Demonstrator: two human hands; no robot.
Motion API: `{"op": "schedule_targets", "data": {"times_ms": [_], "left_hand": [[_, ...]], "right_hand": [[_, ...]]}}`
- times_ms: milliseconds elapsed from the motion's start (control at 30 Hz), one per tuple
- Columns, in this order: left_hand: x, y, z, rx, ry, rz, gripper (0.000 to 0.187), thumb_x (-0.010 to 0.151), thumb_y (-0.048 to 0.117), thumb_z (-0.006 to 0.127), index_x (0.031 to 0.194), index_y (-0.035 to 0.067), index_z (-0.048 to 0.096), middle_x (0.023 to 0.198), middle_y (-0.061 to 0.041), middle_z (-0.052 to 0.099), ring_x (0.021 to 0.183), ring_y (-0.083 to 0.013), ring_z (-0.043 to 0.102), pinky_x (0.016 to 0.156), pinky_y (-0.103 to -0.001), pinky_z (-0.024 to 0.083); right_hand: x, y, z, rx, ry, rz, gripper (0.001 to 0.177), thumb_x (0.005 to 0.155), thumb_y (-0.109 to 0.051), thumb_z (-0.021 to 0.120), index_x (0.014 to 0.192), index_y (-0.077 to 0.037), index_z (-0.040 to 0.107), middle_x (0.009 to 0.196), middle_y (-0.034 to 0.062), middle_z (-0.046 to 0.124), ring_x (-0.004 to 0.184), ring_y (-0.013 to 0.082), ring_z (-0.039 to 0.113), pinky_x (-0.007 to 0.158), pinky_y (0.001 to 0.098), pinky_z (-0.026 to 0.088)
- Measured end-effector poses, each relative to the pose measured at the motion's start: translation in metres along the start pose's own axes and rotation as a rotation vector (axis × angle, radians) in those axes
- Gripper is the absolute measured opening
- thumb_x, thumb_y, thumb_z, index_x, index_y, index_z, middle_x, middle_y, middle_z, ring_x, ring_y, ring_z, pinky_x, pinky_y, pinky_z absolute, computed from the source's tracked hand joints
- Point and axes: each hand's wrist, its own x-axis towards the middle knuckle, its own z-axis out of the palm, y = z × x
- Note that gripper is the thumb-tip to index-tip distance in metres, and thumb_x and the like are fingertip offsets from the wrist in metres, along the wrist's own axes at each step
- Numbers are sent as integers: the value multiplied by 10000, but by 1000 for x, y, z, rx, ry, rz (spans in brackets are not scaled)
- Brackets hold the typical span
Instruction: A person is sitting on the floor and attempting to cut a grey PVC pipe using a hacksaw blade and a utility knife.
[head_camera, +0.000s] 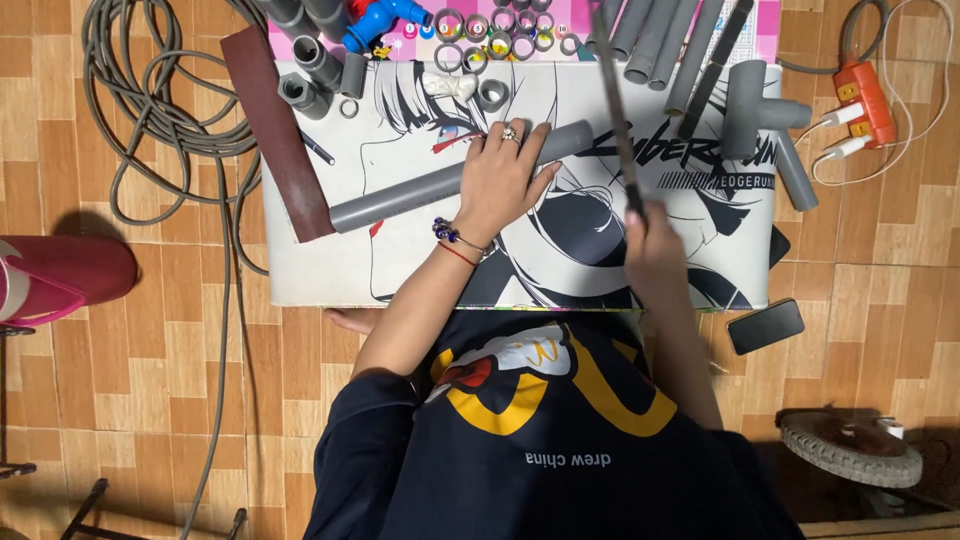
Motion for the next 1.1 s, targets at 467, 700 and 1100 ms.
{"op": "schedule_targets", "data": {"times_ms": [467, 700, 1100], "left_hand": [[0, -3, 2, -11, -50, -23, 400, 842, 451, 428, 1074, 140, 530, 846, -68, 538, 859, -222, 501, 695, -381, 458], [5, -5, 0, -14, -83, -22, 405, 852, 440, 430, 1101, 134, 524, 884, -90, 550, 863, -237, 509, 698, -391, 460], [15, -8, -2, 38, -75, 3, 439, 850, 462, 432, 1079, 105, 546, 812, -90, 534, 775, -228, 529, 644, -344, 475]], "right_hand": [[-18, 8, 16, -399, -66, -50, 271, 964, -249, 321, 928, -50, 502, 457, 92, 487, 421, 245, 547, 387, 301, 406], [-13, 20, 10, -324, -165, 46, 309, 976, -221, 286, 927, 8, 489, 443, 114, 464, 368, 237, 496, 349, 293, 358], [-7, 20, -11, -247, -320, 110, 272, 952, -215, 276, 928, -17, 461, 403, 94, 425, 301, 228, 462, 306, 255, 332]]}}
